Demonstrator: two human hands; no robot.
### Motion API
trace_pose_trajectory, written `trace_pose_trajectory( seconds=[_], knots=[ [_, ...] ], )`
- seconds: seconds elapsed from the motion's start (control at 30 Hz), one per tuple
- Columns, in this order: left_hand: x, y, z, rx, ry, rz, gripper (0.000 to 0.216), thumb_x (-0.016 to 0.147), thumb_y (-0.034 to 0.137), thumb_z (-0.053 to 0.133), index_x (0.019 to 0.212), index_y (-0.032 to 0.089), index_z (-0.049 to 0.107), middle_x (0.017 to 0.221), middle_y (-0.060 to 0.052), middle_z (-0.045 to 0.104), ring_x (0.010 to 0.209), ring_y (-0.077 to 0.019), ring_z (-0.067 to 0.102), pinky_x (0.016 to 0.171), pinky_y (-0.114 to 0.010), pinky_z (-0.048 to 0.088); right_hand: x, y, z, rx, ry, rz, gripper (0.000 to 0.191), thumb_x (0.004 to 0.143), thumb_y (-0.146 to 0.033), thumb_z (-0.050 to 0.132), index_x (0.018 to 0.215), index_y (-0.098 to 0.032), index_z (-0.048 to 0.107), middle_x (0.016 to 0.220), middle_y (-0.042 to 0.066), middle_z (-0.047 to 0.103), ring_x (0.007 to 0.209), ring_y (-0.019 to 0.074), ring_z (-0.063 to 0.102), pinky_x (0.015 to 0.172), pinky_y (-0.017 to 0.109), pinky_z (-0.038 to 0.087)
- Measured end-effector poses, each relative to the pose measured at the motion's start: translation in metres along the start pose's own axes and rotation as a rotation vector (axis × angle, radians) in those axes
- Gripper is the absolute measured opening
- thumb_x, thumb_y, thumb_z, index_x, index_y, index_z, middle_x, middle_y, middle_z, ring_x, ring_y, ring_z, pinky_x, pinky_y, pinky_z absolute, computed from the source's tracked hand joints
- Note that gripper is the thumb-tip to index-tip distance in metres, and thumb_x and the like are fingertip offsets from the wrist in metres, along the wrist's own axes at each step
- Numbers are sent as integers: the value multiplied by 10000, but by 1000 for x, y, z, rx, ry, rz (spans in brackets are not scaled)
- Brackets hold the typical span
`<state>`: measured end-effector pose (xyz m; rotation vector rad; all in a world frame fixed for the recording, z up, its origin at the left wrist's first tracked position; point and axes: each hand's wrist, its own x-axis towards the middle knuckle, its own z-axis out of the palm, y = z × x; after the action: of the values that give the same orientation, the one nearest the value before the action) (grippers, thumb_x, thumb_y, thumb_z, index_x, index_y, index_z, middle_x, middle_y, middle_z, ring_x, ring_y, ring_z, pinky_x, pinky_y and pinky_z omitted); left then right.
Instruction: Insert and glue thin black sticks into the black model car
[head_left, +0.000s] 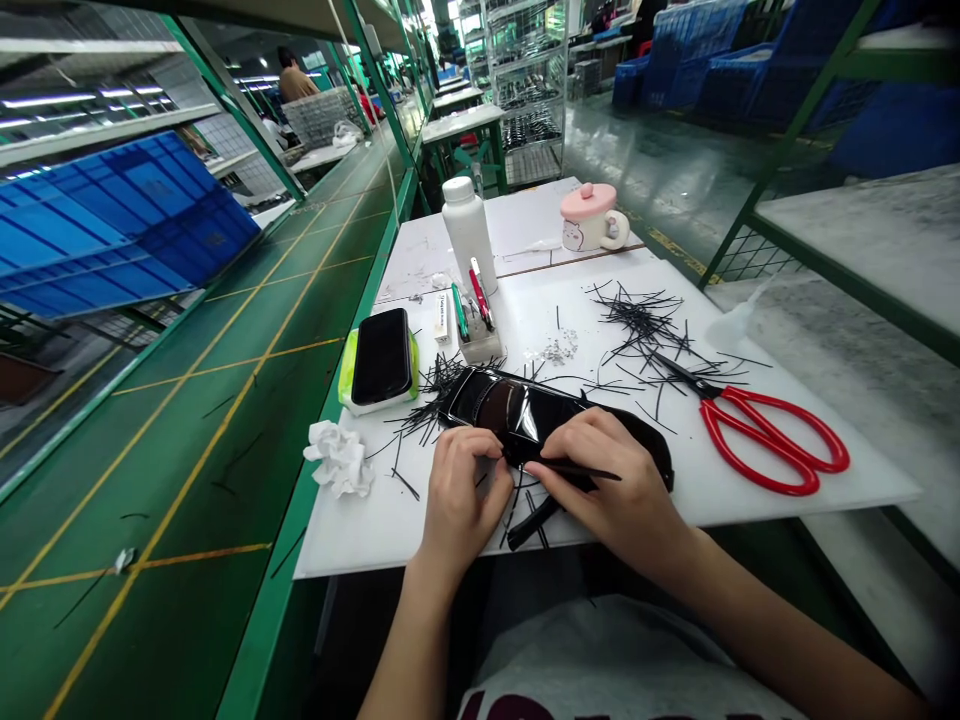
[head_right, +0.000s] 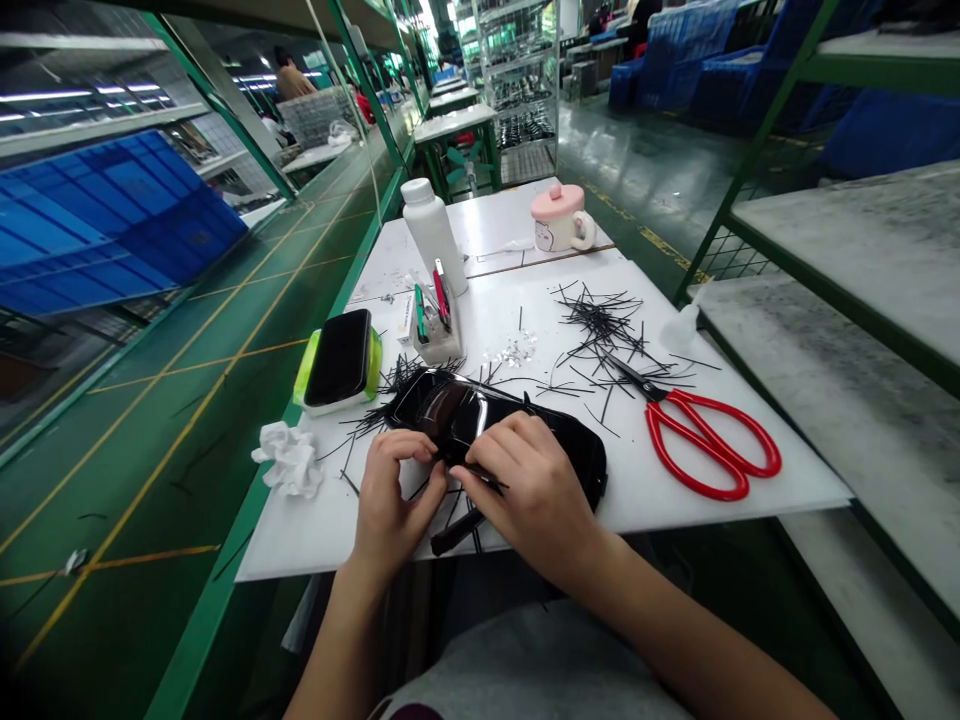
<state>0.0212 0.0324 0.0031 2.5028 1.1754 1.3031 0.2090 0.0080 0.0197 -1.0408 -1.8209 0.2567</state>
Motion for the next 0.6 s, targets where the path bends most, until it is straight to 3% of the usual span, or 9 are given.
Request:
trace_pose_trajectory(
  seconds=[0.37,0.6],
  knots=[
    [-1,4,0,-34,-38,21,192,890,53,608,962,220,547,960,-29,703,920,-192,581,827,-347,521,-1,-1,-6,198,57,158,125,894,-155,649,824,-234,582,738,14,632,735,182,574,666,333,491],
    [-1,4,-1,-85,-4,-26,158,900,60,616,872,213,586,897,-23,742,837,-180,636,757,-340,539,-2,-2,-14,399,157,414,112,856,-244,727,796,-240,632,766,13,644,738,179,619,654,317,508]
  ],
)
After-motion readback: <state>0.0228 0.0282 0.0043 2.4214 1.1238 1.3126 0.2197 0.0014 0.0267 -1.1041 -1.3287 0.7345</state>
